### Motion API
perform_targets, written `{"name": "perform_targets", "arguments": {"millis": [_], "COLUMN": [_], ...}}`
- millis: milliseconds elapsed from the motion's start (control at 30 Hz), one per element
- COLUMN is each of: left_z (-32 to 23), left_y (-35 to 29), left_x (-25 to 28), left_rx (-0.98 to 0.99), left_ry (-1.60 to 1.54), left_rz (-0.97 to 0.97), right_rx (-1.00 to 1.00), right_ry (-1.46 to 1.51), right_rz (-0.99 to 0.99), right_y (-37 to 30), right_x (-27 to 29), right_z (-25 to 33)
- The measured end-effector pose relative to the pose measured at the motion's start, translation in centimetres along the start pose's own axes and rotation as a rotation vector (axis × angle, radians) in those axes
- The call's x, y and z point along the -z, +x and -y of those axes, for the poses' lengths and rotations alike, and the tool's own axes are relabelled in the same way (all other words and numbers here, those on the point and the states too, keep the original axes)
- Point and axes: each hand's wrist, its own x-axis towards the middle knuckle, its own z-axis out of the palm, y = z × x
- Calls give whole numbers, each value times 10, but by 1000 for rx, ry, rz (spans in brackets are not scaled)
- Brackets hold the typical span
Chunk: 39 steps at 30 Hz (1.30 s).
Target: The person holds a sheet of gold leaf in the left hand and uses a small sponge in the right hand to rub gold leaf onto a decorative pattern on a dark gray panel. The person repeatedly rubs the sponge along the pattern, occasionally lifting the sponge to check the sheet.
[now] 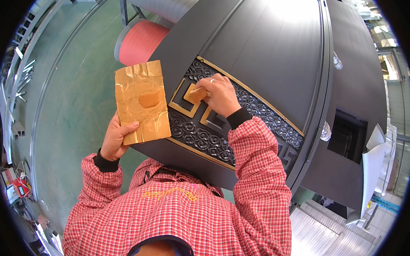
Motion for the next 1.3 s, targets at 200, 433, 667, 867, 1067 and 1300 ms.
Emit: {"name": "perform_targets", "arguments": {"millis": [200, 433, 667, 867, 1067, 1300], "left_z": [0, 0, 2, 2, 2, 3], "left_y": [0, 0, 2, 4, 3, 1], "left_x": [3, 4, 5, 1, -3, -3], "left_rx": [1, -3, -7, 8, 15, 8], "left_ry": [18, 15, 4, 8, 43, 20], "left_rz": [-39, -42, -41, 0, -1, 17], "right_rx": [7, -26, -162, -275, -245, -227], "right_ry": [46, 11, 30, 110, 3, -48], "right_rz": [44, -41, -305, -317, -317, -255], "right_y": [10, 4, -55, -97, -92, -87], "right_x": [2, 2, 15, -5, -13, -10], "right_z": [2, 2, 13, 36, 28, 29]}}
